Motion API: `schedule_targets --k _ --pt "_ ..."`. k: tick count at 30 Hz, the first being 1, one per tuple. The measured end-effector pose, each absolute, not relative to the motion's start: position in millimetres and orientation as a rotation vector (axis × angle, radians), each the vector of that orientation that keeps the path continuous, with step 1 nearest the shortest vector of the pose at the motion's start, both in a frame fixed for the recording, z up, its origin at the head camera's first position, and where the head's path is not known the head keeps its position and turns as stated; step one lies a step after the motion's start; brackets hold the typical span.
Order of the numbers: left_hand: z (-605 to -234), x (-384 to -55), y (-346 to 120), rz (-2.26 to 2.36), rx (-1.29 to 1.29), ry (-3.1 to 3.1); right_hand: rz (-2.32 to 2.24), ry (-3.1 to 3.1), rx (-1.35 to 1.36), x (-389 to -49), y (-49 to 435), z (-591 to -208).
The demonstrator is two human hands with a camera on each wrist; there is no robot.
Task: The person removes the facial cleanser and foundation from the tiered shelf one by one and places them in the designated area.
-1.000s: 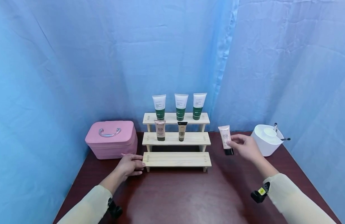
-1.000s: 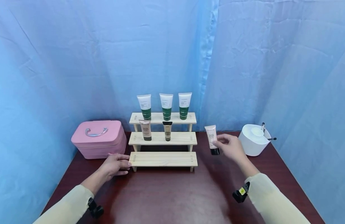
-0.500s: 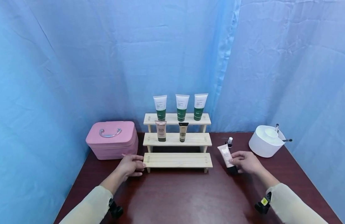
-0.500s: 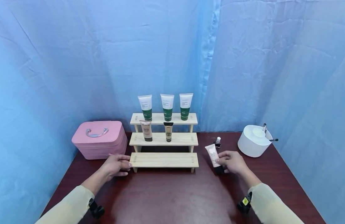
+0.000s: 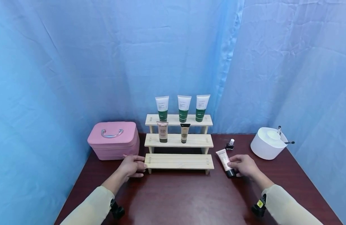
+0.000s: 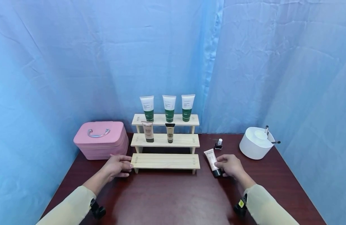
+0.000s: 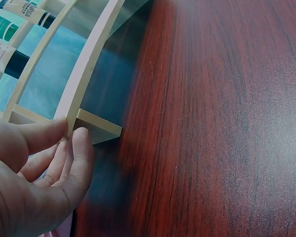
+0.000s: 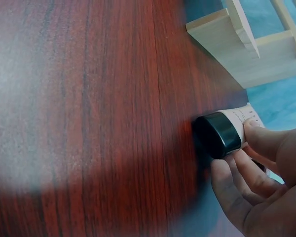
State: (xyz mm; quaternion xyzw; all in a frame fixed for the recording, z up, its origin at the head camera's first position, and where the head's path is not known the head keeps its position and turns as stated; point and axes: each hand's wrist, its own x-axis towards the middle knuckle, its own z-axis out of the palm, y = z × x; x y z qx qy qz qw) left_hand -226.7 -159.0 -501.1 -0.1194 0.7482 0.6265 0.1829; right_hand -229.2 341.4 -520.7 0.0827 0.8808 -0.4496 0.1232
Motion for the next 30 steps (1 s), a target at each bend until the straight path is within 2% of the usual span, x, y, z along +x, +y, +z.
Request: schedule_targets --k 21,25,30 --pt "-501 -224 -159 1.769 -0.335 2.128 -1.286 2.625 0.215 -229 345 -529" --pt "-502 -224 -159 1.762 -0.325 2.136 -1.194 2.747 0.107 -230 348 -524" --pt "-501 -226 -158 1.750 -0.322 2.147 -1.233 2.870 -0.102 -234 345 -500"
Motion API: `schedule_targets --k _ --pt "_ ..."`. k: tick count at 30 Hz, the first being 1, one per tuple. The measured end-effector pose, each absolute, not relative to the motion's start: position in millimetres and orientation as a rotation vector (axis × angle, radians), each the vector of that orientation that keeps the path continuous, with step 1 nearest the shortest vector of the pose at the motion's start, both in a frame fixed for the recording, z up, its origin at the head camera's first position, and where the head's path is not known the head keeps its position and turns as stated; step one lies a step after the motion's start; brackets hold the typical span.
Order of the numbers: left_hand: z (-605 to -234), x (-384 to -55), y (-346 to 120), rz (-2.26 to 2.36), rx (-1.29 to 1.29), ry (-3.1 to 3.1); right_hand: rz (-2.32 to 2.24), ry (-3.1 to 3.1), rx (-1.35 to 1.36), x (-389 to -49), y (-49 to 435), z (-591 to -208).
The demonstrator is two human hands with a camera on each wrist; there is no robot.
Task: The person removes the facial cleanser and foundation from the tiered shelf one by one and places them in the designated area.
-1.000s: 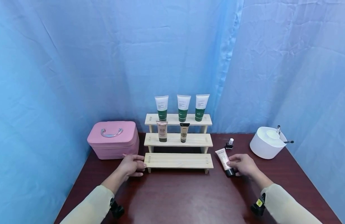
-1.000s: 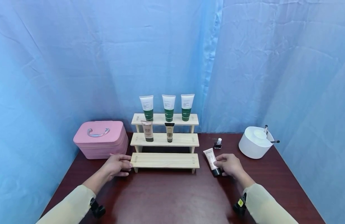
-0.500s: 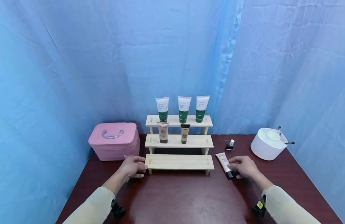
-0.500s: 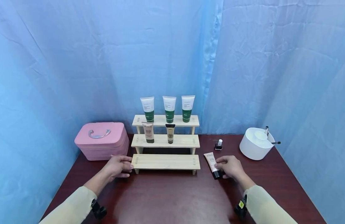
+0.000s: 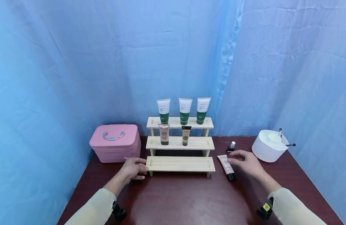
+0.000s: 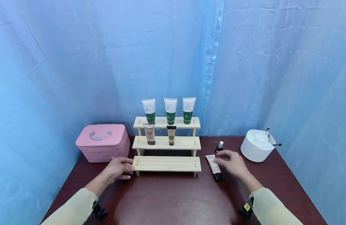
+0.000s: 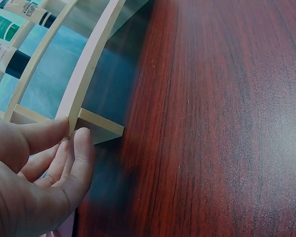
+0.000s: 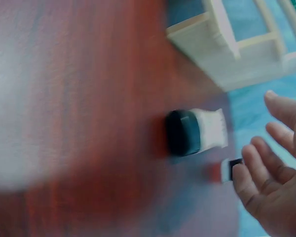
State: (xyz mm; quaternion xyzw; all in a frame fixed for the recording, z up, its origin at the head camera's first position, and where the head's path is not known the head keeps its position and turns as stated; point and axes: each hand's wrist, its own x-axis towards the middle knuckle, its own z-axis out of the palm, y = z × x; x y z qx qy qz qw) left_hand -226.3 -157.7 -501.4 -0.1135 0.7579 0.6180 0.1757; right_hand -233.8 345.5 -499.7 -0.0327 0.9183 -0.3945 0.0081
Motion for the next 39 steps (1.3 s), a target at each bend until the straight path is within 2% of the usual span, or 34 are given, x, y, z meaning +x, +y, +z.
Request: schedule_targets --k 9,15,26,39 --pt "-501 -226 -158 1.763 -0.330 2.131 -1.310 2.837 -0.412 -241 309 -438" --pt "-499 -230 -158 1.747 -0.331 2.140 -1.279 2.764 -0.527 -258 274 -418" --pt "-497 -227 -159 1.733 -0.326 2.136 -1.247 2.776 -0.620 -285 218 -416" --pt "-497 -228 -158 1.720 -0.337 2.137 -1.385 2.709 -0.573 -296 195 -428"
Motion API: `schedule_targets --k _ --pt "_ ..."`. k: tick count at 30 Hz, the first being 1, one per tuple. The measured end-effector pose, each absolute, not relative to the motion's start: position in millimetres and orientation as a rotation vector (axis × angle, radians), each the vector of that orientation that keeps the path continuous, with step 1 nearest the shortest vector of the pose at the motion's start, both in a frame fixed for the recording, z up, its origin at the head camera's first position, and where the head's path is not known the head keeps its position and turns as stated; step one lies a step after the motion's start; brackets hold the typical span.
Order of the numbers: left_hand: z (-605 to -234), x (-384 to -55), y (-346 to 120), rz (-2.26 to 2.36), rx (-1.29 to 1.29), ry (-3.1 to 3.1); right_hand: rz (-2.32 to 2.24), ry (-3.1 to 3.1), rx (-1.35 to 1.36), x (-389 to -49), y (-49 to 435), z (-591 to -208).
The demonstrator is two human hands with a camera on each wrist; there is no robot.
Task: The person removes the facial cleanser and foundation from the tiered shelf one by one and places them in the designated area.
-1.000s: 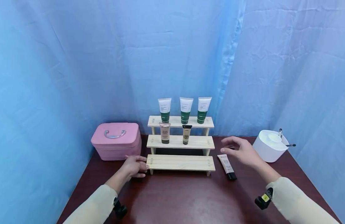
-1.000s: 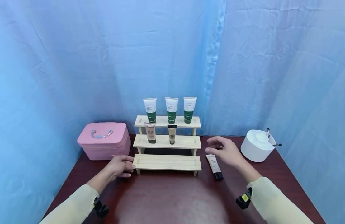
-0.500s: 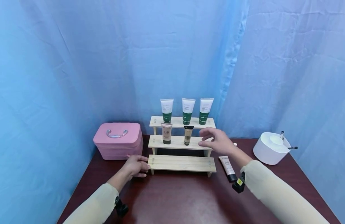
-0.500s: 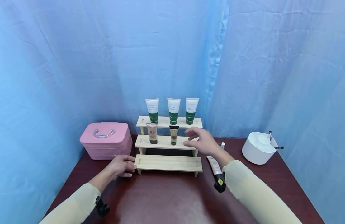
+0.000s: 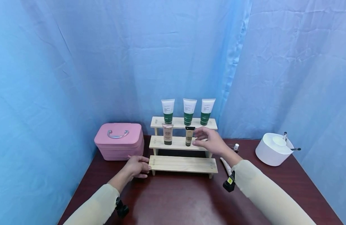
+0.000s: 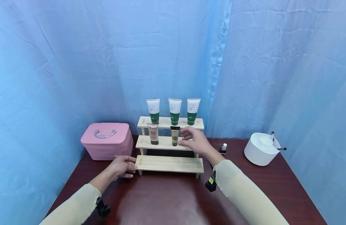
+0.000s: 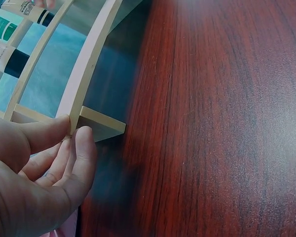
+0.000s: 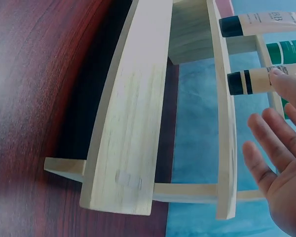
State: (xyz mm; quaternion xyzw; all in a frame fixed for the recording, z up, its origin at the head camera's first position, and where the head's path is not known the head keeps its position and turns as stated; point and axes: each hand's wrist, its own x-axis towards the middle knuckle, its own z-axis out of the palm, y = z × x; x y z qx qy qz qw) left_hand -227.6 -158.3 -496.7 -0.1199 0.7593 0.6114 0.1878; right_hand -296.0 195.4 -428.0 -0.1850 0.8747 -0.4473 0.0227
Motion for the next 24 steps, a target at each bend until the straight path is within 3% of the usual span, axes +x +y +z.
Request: schedule_targets --k 24 --pt "-499 -229 -158 1.736 -0.337 2.130 -1.317 2.762 -0.538 -300 180 -431"
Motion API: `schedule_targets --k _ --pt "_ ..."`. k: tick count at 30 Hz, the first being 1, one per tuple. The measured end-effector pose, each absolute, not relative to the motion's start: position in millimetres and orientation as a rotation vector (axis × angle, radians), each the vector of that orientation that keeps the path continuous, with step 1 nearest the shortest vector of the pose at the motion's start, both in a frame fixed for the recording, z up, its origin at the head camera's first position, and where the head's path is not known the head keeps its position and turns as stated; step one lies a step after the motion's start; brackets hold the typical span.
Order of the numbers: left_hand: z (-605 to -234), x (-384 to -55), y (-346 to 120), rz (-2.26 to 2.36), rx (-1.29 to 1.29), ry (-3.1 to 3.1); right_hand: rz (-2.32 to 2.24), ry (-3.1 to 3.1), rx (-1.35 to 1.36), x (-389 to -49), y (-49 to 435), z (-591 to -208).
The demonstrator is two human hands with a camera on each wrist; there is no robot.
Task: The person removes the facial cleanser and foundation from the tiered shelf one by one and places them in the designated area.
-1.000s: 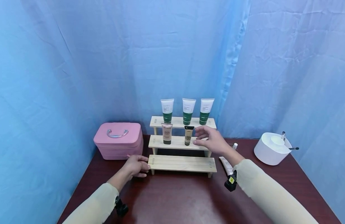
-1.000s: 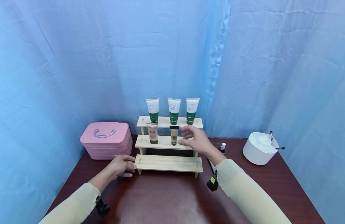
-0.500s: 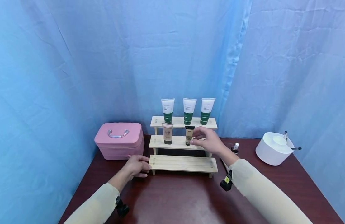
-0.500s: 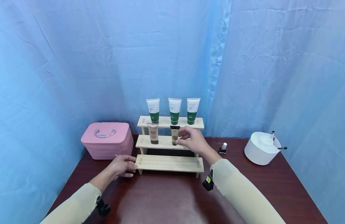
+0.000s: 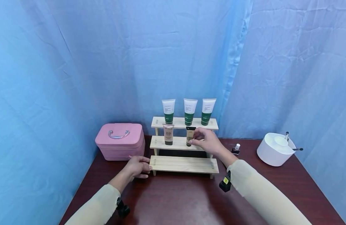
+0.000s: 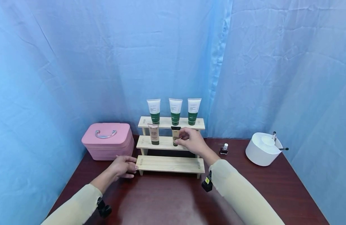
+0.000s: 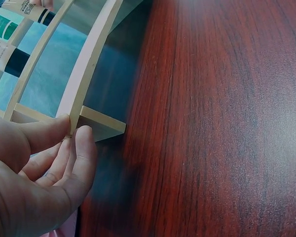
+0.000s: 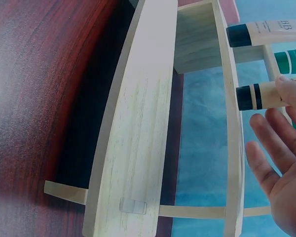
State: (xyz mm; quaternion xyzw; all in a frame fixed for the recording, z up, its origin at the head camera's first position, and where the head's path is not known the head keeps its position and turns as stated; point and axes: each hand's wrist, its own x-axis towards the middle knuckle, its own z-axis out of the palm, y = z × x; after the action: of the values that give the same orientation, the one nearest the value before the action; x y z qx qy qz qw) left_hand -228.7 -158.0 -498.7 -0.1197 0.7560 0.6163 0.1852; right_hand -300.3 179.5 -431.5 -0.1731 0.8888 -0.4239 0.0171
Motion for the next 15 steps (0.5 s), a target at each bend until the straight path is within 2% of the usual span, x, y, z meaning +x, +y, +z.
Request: schedule_targets --k 8,15 --pt "-502 -229 -157 1.754 -0.340 2.119 -1.323 2.773 -0.525 -301 182 -436" --pt "-500 -229 -157 1.761 -0.338 2.114 -1.370 2.775 -0.487 -291 195 -424"
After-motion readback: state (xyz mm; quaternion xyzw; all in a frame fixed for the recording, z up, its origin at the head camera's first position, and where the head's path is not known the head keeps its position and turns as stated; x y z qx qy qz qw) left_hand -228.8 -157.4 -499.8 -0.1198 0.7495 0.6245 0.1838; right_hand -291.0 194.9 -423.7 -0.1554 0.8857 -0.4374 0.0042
